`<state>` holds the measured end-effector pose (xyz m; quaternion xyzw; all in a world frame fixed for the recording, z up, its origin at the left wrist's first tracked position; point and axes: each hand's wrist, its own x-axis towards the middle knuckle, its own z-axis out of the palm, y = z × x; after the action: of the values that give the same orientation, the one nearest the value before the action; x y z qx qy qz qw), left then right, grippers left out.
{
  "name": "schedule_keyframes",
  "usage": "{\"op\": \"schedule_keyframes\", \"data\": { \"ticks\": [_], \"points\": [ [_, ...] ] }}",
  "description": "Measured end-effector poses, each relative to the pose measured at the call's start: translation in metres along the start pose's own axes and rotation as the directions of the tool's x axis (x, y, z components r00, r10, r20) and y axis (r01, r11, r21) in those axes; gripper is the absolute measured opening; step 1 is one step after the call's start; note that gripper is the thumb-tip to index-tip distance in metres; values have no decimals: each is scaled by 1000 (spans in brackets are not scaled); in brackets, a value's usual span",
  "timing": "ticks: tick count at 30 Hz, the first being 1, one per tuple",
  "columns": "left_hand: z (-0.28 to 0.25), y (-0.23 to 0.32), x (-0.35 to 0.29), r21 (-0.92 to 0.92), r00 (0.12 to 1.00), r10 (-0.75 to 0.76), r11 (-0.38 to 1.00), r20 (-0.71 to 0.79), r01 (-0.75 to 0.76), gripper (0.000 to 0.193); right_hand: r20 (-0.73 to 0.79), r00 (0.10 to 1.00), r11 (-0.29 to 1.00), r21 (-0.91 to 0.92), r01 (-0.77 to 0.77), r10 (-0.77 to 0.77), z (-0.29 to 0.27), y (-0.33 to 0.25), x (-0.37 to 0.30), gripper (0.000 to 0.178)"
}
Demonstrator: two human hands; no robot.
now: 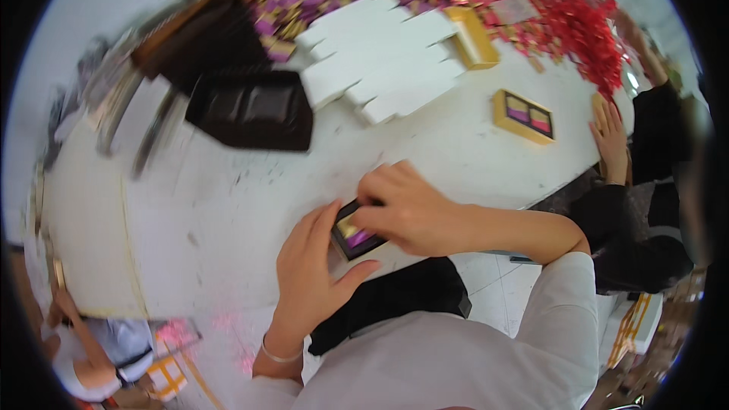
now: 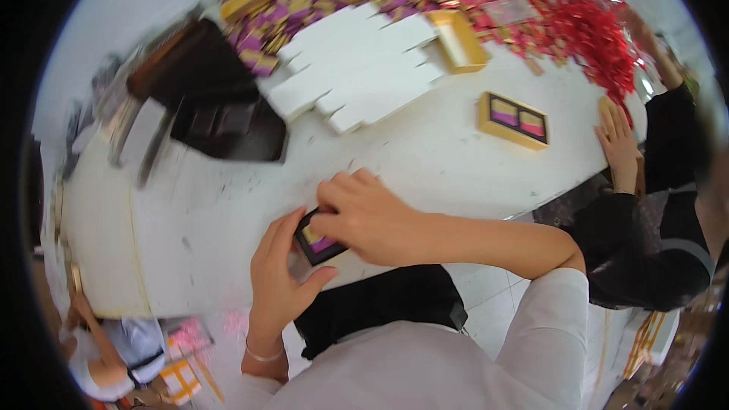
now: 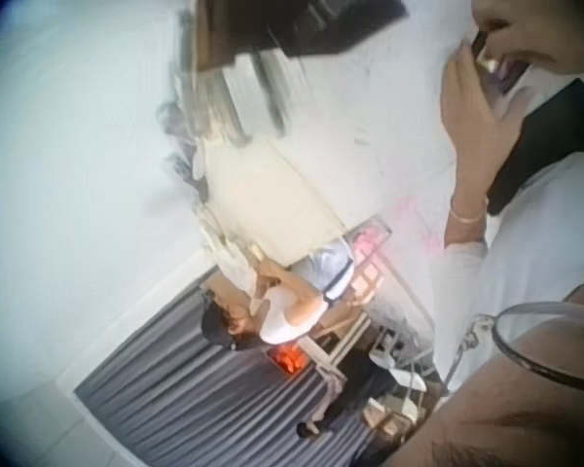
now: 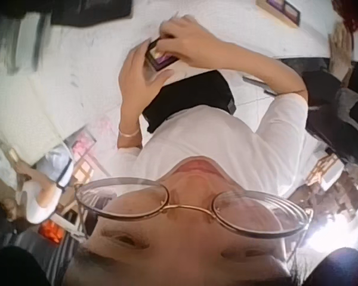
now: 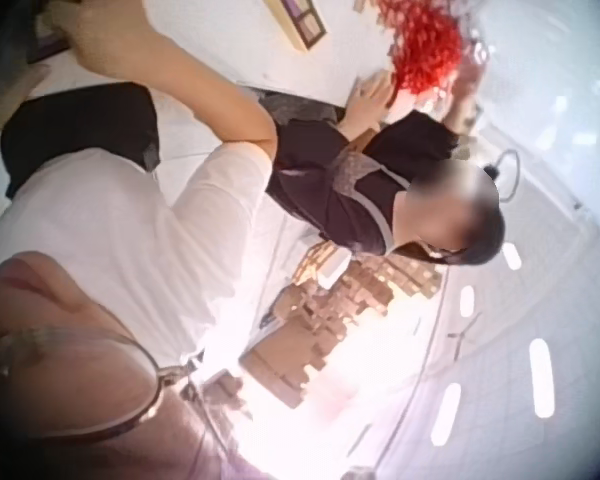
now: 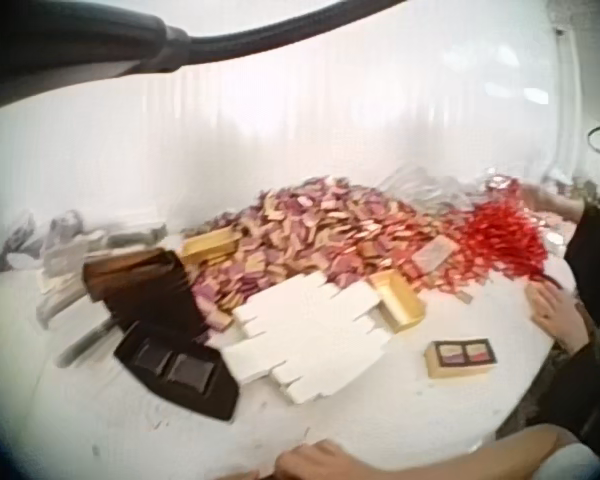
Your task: The person folds flat cardboard pieces into small rectangular boxes, inserts black plastic trays, and places colorful wrapped items into the trays. The person repeats this sequence multiple times, stacking completed boxes on the table.
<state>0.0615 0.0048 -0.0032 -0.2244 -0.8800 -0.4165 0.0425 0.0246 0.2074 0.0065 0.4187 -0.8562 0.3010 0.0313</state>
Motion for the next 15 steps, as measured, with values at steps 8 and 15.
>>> {"op": "schedule_keyframes", "data": {
  "ticks": [8,15],
  "points": [
    [8,3,2,-159,988,-86,985,-125,65,59,-654,707,956,95,-277,270,-93,80,1,10],
    [13,-3,-3,370,995,59,925,82,-85,67,-518,658,633,-260,-729,546,-185,294,-53,27]
  ]
}}
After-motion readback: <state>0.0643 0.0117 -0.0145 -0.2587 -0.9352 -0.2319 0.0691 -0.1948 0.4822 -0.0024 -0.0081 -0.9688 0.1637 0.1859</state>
